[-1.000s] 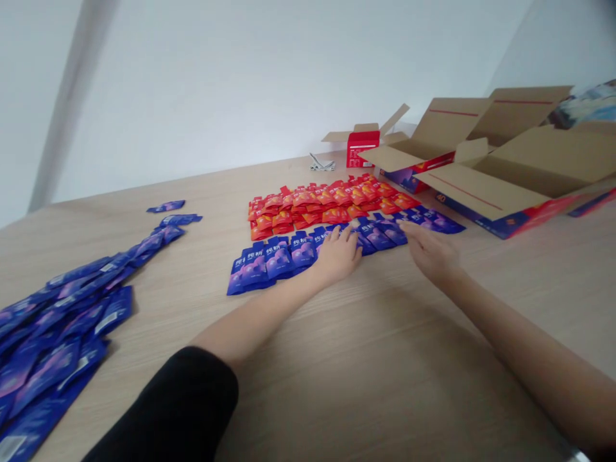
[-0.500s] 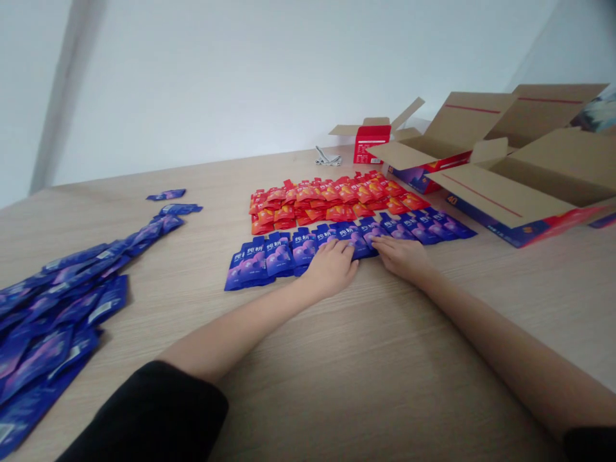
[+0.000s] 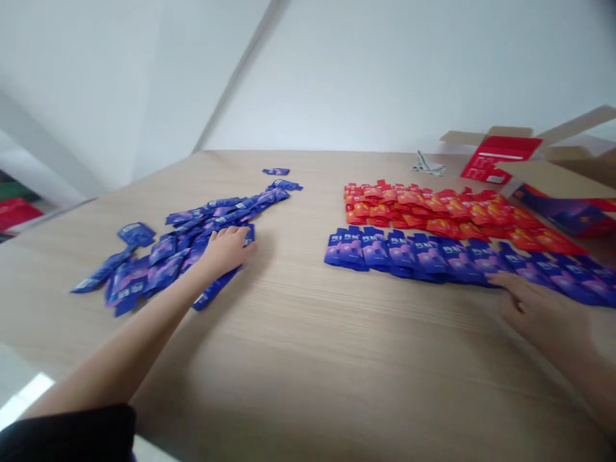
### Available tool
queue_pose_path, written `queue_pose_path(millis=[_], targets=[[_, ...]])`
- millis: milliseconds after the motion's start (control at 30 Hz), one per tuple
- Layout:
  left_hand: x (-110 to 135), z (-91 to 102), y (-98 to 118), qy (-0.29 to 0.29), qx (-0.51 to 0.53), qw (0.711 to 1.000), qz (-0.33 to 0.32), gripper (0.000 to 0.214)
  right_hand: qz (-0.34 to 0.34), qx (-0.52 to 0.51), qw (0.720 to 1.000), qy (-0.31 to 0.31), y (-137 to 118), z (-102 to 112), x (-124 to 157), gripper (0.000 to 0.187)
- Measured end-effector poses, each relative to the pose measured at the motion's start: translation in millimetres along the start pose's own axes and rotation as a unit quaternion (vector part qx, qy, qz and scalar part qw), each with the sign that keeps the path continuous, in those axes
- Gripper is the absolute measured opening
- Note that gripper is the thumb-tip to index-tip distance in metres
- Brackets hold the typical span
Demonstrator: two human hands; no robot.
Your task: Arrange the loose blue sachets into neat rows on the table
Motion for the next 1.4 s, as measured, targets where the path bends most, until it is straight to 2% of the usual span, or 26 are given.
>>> queue_pose_path(millis=[67, 133, 200, 267, 400, 500, 567, 700, 833, 900, 1000, 1133, 1233, 1300, 1400], targets=[[0.8, -12.0, -47.4, -0.017, -0.002, 0.999, 0.045, 0.069, 0.009, -0.021, 1.000, -0.019, -16.1, 1.3, -6.6, 0.028], [2.0, -24.0, -77.0, -0.039, 0.007, 0.996, 0.076, 0.079, 0.014, -0.044, 0.998, -0.046, -34.6, 3.2, -17.5, 0.026], [2.2, -35.3, -91.7, -0.063, 0.017, 0.993, 0.095, 0.083, 0.008, -0.057, 0.996, -0.062, -51.6, 7.5, -30.8, 0.023], [0.3, -42.4, -92.7, -0.080, 0.021, 0.993, 0.089, 0.081, 0.000, -0.064, 0.997, -0.052, -66.9, 15.2, -44.5, 0.023], [-9.2, -41.0, -75.0, -0.077, 0.018, 0.996, 0.049, 0.081, 0.024, -0.069, 0.997, -0.035, -97.4, 26.2, -64.7, 0.020], [-18.2, -33.8, -64.8, -0.056, 0.032, 0.995, 0.079, 0.086, 0.037, -0.078, 0.996, -0.038, -112.0, 30.1, -71.4, 0.020], [-23.5, -30.5, -53.8, -0.040, 0.045, 0.994, 0.093, 0.083, 0.033, -0.081, 0.995, -0.047, -116.2, 30.7, -72.4, 0.020], [-31.0, -29.8, -22.7, -0.012, 0.047, 0.996, 0.069, 0.074, -0.005, -0.104, 0.992, -0.076, -116.1, 28.9, -68.9, 0.022], [-31.9, -35.8, -9.3, -0.035, 0.029, 0.997, 0.059, 0.067, -0.040, -0.135, 0.986, -0.093, -113.0, 28.5, -58.9, 0.022], [-25.6, -33.4, -2.4, -0.040, 0.014, 0.998, 0.034, 0.056, -0.040, -0.145, 0.984, -0.096, -112.9, 29.4, -52.2, 0.021], [-1.6, -24.6, 17.5, -0.035, -0.006, 0.999, -0.026, 0.044, -0.032, -0.166, 0.981, -0.091, -113.7, 31.9, -42.3, 0.021], [42.4, -18.4, 52.0, -0.046, 0.017, 0.995, -0.089, 0.040, -0.027, -0.188, 0.976, -0.103, -118.4, 33.5, -35.1, 0.023], [65.7, -15.1, 81.8, -0.051, 0.060, 0.984, -0.160, 0.039, -0.018, -0.221, 0.971, -0.093, -126.3, 39.7, -35.7, 0.025], [69.7, -10.9, 90.0, -0.043, 0.088, 0.981, -0.167, 0.047, 0.004, -0.244, 0.967, -0.078, -134.7, 46.8, -36.7, 0.025], [65.8, -6.4, 86.4, -0.049, 0.109, 0.986, -0.119, 0.054, 0.025, -0.270, 0.961, -0.044, -142.9, 60.3, -36.3, 0.023]])
Point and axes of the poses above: each hand's wrist, its own x-axis away from the middle knuckle, its own z-axis out of the back of the hand, y = z × x, the point moved 10 cm from there along -x, towards the middle knuckle, and after that the axes turned 5 degrees about z, right-handed, at the moved point
